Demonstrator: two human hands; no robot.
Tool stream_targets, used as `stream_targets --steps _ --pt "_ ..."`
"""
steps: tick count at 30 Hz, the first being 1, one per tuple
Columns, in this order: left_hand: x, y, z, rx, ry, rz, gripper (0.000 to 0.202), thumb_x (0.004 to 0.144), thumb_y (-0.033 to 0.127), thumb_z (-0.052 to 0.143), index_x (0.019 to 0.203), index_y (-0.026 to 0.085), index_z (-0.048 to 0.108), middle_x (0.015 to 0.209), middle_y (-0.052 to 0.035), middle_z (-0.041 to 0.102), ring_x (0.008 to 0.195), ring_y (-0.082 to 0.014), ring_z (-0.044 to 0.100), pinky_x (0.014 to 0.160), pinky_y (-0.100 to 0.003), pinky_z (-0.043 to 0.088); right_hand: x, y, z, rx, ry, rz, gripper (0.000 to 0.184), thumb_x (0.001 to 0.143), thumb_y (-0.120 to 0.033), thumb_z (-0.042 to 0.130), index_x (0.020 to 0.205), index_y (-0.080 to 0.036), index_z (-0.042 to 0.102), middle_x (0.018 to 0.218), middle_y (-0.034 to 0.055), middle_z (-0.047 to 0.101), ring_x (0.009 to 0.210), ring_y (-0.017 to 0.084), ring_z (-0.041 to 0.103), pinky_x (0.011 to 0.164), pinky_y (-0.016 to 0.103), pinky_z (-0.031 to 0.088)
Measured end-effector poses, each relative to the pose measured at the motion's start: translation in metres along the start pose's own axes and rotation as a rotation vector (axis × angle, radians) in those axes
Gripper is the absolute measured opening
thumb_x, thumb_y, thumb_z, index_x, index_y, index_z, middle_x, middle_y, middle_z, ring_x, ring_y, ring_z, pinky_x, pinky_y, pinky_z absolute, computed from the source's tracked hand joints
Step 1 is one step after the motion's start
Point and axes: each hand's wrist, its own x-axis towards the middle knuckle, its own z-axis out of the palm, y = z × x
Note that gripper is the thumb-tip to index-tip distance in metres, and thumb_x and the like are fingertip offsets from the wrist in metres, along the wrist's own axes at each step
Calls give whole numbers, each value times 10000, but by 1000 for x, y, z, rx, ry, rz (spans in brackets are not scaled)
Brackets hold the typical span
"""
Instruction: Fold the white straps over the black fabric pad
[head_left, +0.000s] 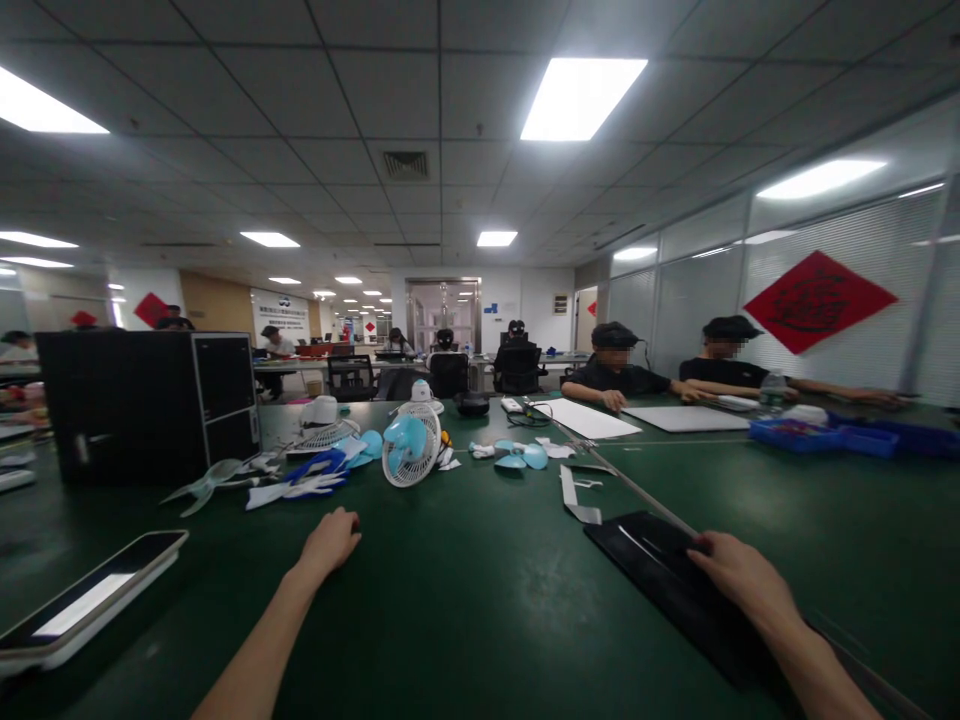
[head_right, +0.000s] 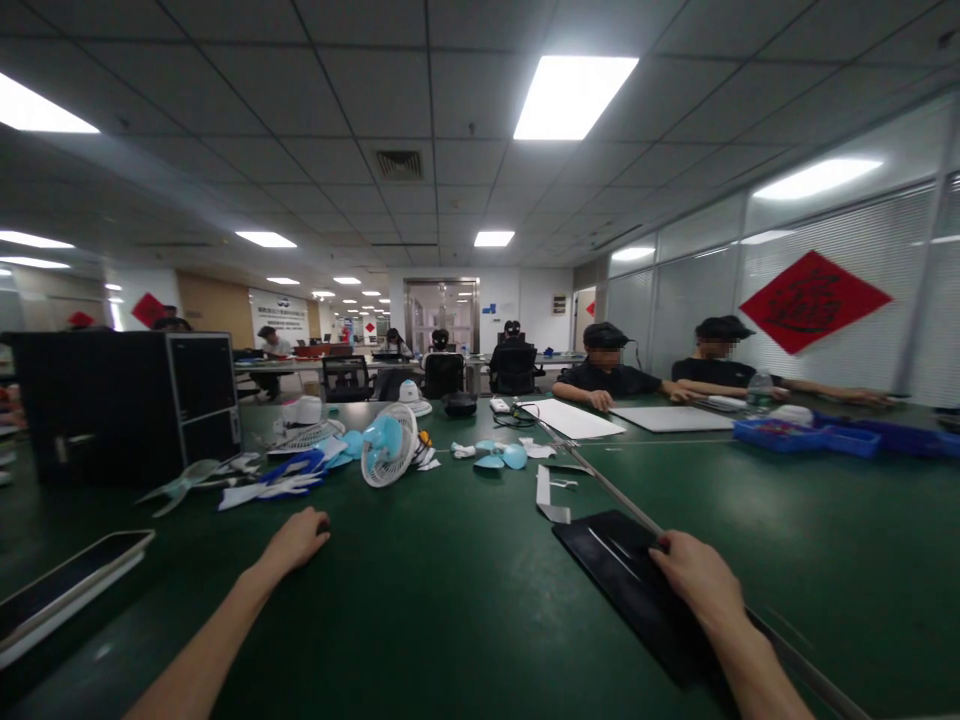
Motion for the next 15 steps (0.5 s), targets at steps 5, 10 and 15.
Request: stream_targets --steps 5,10,15 --pt "-2 1 -3 0 -14 0 318 821 343 514 1081 208 639 1172 -102 616 1067 -252 585 781 -293 482 -8 -8 -8 -25 21 23 287 735 -352 522 830 -181 731 860 145 744 825 320 689 640 369 492" --pt "0 0 -1 13 -6 10 291 817 322 525 1055 210 648 1152 -94 624 1059 -246 589 802 -299 479 -20 -1 -21 -39 23 50 330 768 -374 471 845 -197 738 934 145 743 890 339 682 722 421 519" --pt "3 -1 4 20 25 12 262 808 302 530 1020 210 654 1128 -92 631 1042 -246 591 836 -315 461 -28 23 -34 -26 107 41 328 750 -430 485 802 -239 747 949 171 737 865 353 684 713 450 537"
